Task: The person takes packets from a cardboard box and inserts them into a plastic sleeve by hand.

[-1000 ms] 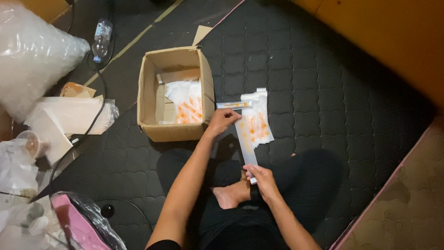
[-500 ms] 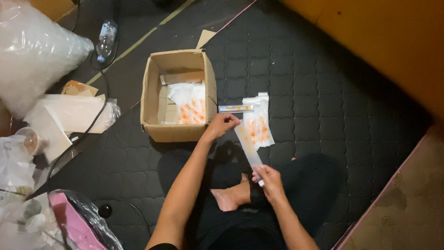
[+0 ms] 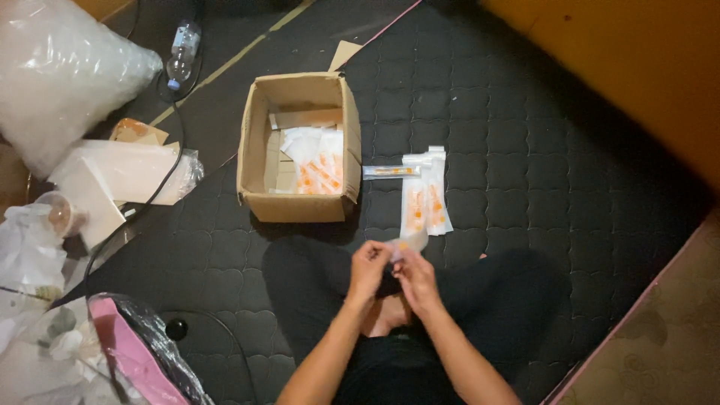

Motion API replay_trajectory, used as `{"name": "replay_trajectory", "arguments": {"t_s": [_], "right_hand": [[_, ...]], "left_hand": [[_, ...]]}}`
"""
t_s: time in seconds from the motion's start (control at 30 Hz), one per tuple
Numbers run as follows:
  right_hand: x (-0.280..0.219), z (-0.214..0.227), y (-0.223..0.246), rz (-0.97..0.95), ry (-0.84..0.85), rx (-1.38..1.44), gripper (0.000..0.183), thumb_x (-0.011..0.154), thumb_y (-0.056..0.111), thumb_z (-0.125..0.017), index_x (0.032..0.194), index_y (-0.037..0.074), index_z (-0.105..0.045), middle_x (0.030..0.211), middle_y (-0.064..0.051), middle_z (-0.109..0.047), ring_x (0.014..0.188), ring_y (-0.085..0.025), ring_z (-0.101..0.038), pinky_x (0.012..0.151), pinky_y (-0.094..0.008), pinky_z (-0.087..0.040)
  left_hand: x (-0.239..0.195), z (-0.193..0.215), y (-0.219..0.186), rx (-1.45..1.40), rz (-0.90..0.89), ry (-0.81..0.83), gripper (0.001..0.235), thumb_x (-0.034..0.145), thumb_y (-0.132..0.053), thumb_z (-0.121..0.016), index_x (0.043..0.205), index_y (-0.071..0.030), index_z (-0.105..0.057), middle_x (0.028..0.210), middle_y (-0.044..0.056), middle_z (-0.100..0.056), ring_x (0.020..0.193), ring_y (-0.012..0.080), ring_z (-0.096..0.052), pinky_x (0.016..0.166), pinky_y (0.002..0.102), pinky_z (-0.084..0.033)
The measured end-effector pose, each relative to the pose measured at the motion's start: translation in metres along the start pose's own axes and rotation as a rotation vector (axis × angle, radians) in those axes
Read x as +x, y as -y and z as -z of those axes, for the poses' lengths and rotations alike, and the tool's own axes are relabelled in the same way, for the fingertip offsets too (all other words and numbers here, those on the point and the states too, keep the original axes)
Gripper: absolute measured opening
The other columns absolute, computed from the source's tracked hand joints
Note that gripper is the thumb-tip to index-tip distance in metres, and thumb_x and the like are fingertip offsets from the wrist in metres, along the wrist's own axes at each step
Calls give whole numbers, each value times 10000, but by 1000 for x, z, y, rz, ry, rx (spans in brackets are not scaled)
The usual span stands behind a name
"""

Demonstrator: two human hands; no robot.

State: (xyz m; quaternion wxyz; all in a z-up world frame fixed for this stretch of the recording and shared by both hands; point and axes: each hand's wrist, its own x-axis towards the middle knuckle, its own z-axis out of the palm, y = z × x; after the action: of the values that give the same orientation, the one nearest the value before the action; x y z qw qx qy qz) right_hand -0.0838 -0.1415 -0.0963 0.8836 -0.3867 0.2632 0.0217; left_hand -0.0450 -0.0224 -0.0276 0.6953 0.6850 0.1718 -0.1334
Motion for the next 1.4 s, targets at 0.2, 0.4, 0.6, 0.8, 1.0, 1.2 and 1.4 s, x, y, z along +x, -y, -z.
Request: {"name": "replay_trajectory", "arguments": {"t_s": [0.2, 0.4, 0.6, 0.8, 1.0, 1.2, 1.4], "right_hand": [[-41, -88, 56, 74, -230, -122, 232, 942, 146, -751, 818, -36, -676, 519, -46, -456, 450, -139, -385, 445, -277, -363], [-15, -51, 69, 113, -269, -141, 252, 964, 175, -741, 1020, -70, -746, 801, -61, -633, 528, -72, -487, 487, -231, -451], [-1, -37, 98, 200, -358, -114, 221, 959, 117, -748, 987, -102, -738, 660, -50, -501, 514, -91, -476, 494, -258, -457], [10, -27, 96, 254, -334, -109, 237, 968, 119, -744, 1058, -100, -734, 753, -42, -504, 535, -76, -501, 497, -243, -476], [19, -13, 92, 224, -320, -101, 254, 979, 130, -735, 1086, -99, -732, 707, -53, -502, 521, -94, -499, 501, -260, -474], [10, -25, 104, 151, -330, -93, 292, 985, 199, -731, 1126, -57, -728, 608, -21, -466, 464, -91, -486, 491, -224, -465], [10, -18, 112, 60, -345, -94, 325, 980, 227, -732, 1186, -24, -711, 686, 12, -526, 546, -70, -594, 537, -190, -550]], "left_hand": [[8, 15, 6, -42, 90, 66, 82, 843, -161, -762, 893, -95, -759, 725, 27, -679, 673, 100, -550, 613, 254, -462], [4, 43, -45, 22, 50, 47, 74, 817, -146, -753, 861, -87, -750, 711, 43, -669, 690, 128, -551, 643, 274, -437], [21, 60, -44, -78, 9, -55, 68, 842, -73, -677, 779, -75, -653, 652, 18, -539, 673, 111, -451, 644, 247, -363], [18, 48, -58, -101, -25, -84, 80, 829, -54, -665, 760, -74, -631, 638, 5, -495, 668, 104, -420, 641, 245, -348], [20, 46, -65, -46, -18, -75, 101, 833, -79, -680, 754, -91, -619, 653, 11, -509, 694, 105, -417, 667, 250, -358], [34, 44, -51, 56, -31, -60, 82, 819, -146, -717, 777, -101, -663, 645, 26, -547, 680, 124, -450, 647, 287, -370], [26, 40, -62, 137, 2, -13, 55, 843, -156, -721, 826, -104, -714, 685, 47, -586, 674, 132, -472, 641, 294, -396]]}}
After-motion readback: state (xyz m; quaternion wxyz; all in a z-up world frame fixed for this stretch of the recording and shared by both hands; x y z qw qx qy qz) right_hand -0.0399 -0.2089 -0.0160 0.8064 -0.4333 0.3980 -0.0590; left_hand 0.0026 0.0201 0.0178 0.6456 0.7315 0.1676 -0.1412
